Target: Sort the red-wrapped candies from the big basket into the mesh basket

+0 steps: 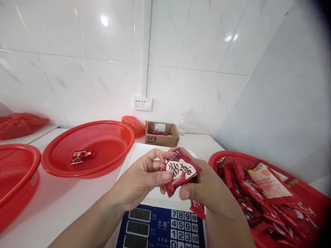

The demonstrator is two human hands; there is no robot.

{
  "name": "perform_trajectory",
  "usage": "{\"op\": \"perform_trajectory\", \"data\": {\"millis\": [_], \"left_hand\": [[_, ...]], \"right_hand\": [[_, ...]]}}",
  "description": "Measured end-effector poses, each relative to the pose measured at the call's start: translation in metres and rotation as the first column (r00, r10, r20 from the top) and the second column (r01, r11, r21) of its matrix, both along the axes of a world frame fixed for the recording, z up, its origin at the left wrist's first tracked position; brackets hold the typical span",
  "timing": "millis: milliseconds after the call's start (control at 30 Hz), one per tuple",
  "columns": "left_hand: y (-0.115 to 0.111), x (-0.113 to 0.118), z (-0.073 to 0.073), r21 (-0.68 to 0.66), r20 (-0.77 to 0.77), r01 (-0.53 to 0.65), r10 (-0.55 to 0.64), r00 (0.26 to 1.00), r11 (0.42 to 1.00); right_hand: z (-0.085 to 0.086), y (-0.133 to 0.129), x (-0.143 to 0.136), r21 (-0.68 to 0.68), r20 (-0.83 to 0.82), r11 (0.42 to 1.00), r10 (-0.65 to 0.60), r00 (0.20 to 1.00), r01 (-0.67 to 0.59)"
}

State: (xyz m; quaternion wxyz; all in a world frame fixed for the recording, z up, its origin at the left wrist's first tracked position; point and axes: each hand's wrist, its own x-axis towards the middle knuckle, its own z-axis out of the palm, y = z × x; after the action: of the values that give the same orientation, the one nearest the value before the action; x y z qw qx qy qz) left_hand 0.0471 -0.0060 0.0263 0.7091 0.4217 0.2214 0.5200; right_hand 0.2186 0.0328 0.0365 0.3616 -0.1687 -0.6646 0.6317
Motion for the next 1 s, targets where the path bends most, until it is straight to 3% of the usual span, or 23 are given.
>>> {"op": "perform_trajectory", "data": {"millis": [233, 367, 533, 700, 800, 900, 1000], "left_hand": [[0.001, 0.004, -0.003, -0.06, 0.057, -0.008, 0.011, 0.998, 0.998], [0.001, 0.005, -0.005, -0.058, 0.072, -0.006, 0.01, 0.997, 0.998], [0.001, 0.003, -0.003, 0.036, 0.061, -0.091, 0.089, 0.994, 0.995], [-0.001, 0.002, -0.002, 0.159, -0.004, -0.176, 0.179, 0.984, 0.971], [-0.002, 0.001, -0.004, 0.189, -0.089, -0.107, 0.126, 0.988, 0.976], [-0.002, 0.001, -0.006, 0.161, -0.173, 0.048, -0.019, 0.985, 0.986], [-0.001, 0.0, -0.007, 0.128, -0.197, 0.097, -0.07, 0.978, 0.987]], "right_hand": [[-0.003, -0.005, -0.004, 0.078, -0.03, 0.982, -0.171, 0.985, 0.173], [0.001, -0.005, -0.005, 0.117, -0.023, 0.977, -0.178, 0.984, 0.179], [0.003, -0.001, 0.002, 0.205, -0.018, 0.958, -0.2, 0.98, 0.2], [0.0, -0.002, 0.009, 0.308, 0.018, 0.877, -0.392, 0.92, 0.368], [-0.001, -0.003, 0.009, 0.344, 0.023, 0.861, -0.407, 0.913, 0.375], [-0.002, -0.003, 0.008, 0.276, -0.003, 0.907, -0.331, 0.944, 0.319], [-0.002, -0.002, 0.007, 0.188, 0.024, 0.952, -0.249, 0.968, 0.24]]}}
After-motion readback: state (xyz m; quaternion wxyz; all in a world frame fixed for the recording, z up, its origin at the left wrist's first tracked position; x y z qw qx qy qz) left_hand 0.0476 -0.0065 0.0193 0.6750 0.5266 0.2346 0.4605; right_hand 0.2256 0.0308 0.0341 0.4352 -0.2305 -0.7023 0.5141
